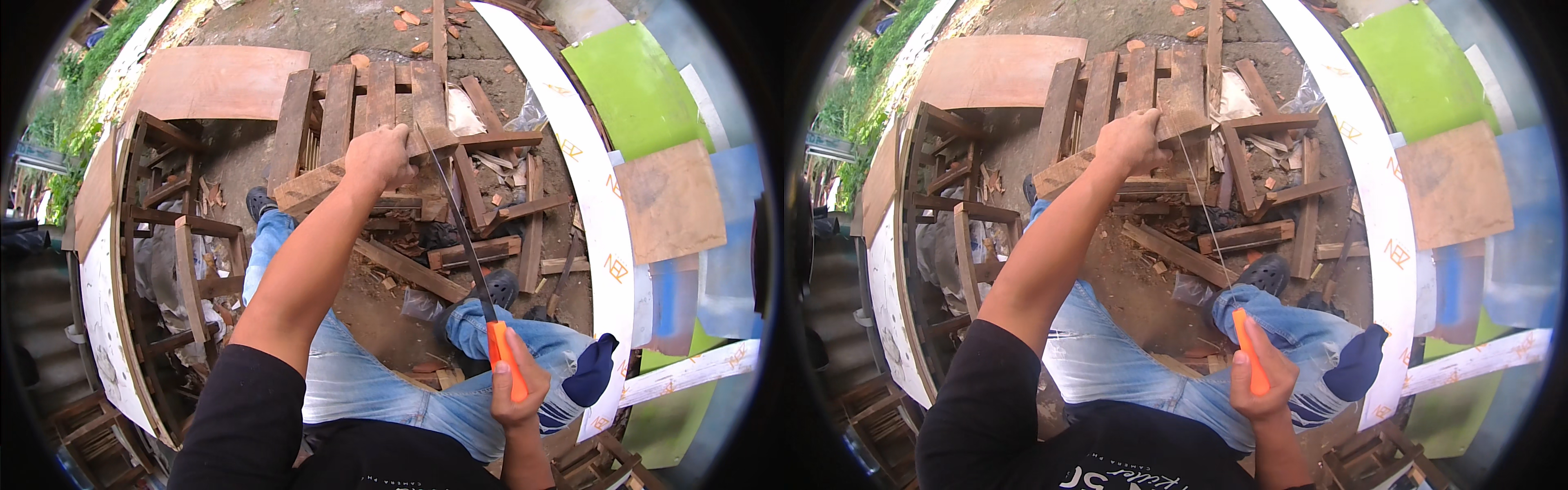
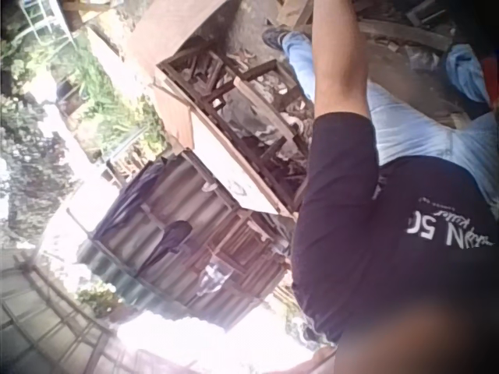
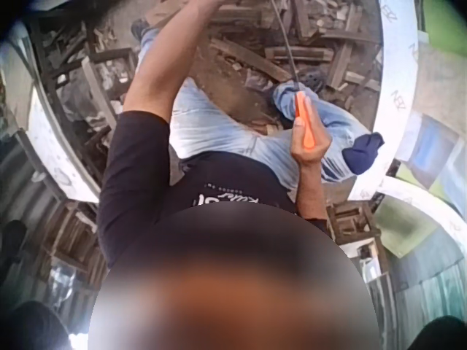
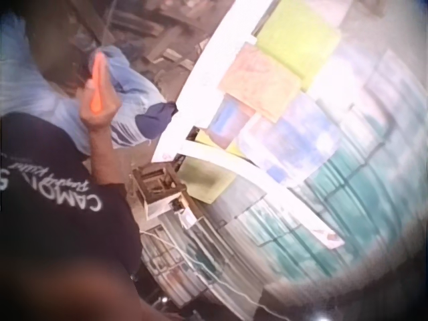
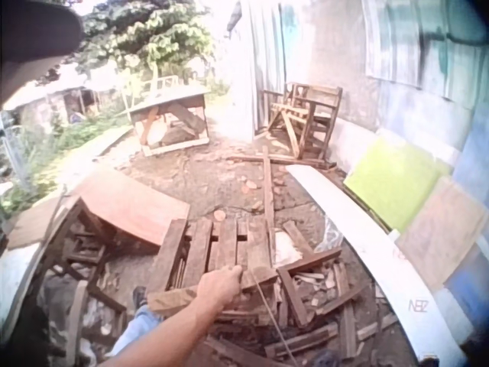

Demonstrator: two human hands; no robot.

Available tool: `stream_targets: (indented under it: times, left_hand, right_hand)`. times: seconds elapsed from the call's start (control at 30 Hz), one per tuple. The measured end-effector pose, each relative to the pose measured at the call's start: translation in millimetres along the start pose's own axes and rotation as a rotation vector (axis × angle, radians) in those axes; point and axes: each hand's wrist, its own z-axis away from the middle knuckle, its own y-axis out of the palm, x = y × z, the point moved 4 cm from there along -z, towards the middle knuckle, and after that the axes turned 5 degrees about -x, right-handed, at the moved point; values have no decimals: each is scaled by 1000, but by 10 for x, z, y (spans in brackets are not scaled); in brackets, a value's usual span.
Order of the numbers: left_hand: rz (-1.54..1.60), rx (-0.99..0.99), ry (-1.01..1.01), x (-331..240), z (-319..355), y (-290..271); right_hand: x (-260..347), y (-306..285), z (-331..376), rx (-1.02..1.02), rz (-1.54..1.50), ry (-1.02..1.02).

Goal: The person sits on the ground and uses a hand saw to cut a wooden plank resting on a pallet. They hold the plank with the left hand and saw with the right hand, continuing the cut through the clip.

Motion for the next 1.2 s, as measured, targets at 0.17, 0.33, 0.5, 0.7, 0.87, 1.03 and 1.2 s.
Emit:
stream_targets:
  times: [0.17, 0.33, 0.5, 0.7, 0.87, 1.03, 1.2]
  left_hand:
    - [4, 29, 30, -16, 65, 33]
    - [0, -78, -32, 79, 18, -12]
    - [-10, -16, -28, 58, -19, -11]
    - [-11, -3, -20, 61, 12, -5]
    - [28, -12, 15, 18, 41, 34]
    - [-11, 10, -26, 101, -39, -24]
    - [-10, -64, -15, 110, -76, -36]
  right_hand:
    - [-427, 917, -1098, -62, -118, 26]
    - [-555, 1043, -1062, -88, -162, 5]
    - [-363, 510, -317, -66, -12, 43]
    - [-138, -66, 197, 21, 41, 136]
    - [-397, 682, -851, -56, -68, -6]
    - [-546, 920, -1180, -56, -123, 32]
    - [-413, 407, -329, -29, -13, 104]
